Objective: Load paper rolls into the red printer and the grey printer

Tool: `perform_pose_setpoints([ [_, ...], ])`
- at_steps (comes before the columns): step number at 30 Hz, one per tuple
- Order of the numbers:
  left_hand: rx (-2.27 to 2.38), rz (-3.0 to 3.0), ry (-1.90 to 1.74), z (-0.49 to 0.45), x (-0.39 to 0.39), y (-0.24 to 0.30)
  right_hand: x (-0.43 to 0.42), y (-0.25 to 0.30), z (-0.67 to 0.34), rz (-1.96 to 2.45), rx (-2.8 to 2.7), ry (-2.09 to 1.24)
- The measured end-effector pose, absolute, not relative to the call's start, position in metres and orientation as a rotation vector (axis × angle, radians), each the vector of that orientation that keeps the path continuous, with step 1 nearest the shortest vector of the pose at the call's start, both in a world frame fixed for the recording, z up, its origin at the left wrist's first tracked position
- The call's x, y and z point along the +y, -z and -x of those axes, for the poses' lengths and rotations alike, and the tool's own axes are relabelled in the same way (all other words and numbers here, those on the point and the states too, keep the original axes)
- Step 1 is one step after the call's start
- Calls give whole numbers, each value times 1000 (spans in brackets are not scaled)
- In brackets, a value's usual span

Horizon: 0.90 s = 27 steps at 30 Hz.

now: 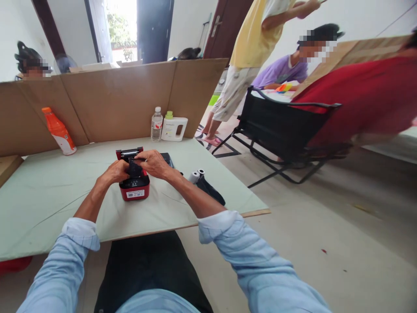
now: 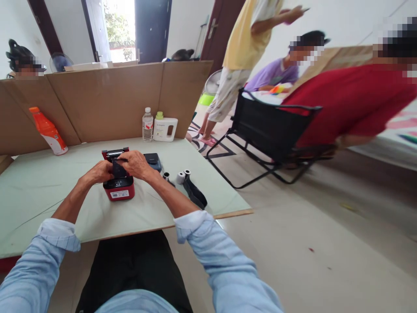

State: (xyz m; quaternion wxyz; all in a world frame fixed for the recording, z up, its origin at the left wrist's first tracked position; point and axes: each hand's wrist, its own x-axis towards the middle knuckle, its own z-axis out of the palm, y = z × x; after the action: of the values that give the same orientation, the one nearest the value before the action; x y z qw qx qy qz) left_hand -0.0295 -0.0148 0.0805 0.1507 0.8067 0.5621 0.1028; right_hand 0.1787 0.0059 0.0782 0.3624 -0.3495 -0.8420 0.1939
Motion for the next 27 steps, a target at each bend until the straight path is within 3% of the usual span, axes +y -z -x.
perform_pose_setpoints([
  [7,1573,-2320,-450,39,-14,-69,-7,-83,-165,913,-2271,-365],
  [18,1388,-2301,-291,43,-1,-77,-3,-86,-176,926,-2142,-357],
  [27,1393,-2323,-415,45,1,-75,-2,-86,-172,889,-2093,-413],
])
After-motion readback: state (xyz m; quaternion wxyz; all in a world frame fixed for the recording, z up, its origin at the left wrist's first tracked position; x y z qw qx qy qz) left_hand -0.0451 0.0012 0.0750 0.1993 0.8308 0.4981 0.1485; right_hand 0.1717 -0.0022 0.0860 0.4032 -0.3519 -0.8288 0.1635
